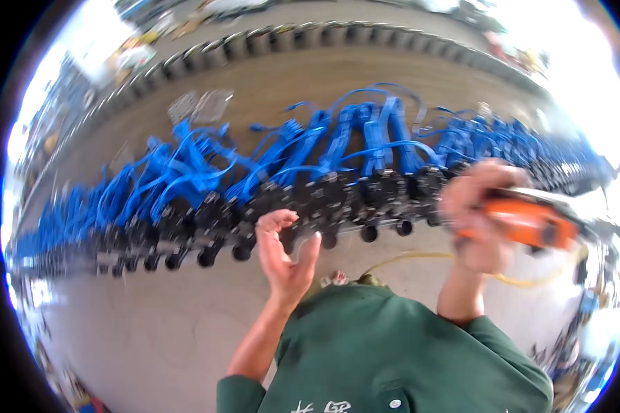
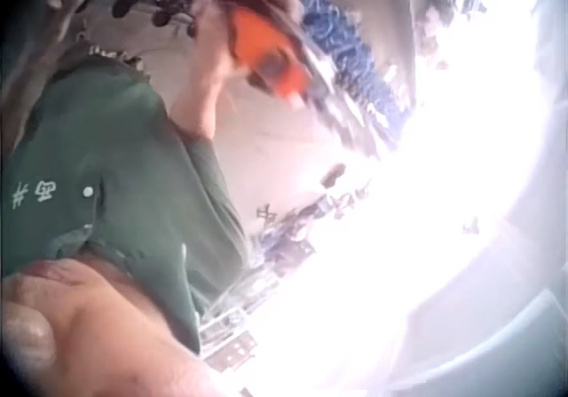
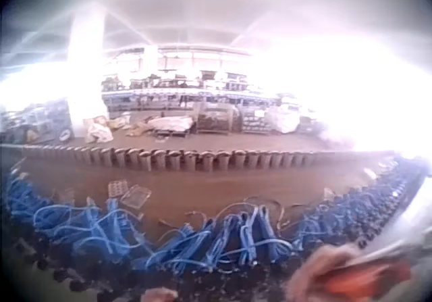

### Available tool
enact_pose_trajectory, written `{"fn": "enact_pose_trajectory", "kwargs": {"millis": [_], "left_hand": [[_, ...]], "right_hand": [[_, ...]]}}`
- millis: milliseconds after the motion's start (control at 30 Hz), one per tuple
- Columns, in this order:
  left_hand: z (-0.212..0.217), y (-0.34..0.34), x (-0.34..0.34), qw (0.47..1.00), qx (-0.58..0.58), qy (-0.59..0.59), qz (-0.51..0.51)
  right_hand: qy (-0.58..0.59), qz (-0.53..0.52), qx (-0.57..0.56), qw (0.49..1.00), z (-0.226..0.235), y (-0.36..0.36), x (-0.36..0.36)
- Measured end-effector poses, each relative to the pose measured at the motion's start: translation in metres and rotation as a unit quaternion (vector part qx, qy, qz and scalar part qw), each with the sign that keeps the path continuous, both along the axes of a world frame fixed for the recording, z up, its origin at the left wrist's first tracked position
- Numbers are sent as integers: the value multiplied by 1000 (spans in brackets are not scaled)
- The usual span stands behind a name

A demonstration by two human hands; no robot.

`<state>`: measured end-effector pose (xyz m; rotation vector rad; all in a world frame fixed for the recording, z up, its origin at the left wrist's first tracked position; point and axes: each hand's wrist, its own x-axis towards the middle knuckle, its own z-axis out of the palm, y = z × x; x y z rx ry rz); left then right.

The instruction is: The person assembles a row of water pumps by using an air-powered screwdriver to tighten screws on each pump housing.

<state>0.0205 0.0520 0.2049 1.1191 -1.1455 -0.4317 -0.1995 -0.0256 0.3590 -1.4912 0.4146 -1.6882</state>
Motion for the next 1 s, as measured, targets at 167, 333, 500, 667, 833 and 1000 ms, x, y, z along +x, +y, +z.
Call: {"fn": "enact_pose_trajectory", "kwargs": {"millis": [167,333,500,667,833,1000], "left_hand": [[152,-82,-75,901,-16,112,-419],[155,-102,-172,907,78,62,-408],[132,-103,-206,876,34,193,-441],[179,-97,-278,882,-3,-64,-466],[188,-58,-308,940,-201,-65,-269],[45,-40,-182,960,-161,-79,-216]], "right_hand": [[138,90,171,971,-76,-5,-27],[218,-140,115,959,-109,0,-61],[252,-206,89,941,-115,-3,-104],[207,-136,132,960,-90,3,-151],[4,-120,107,987,-116,-5,-141],[-116,-234,18,965,-99,-21,-135]]}}
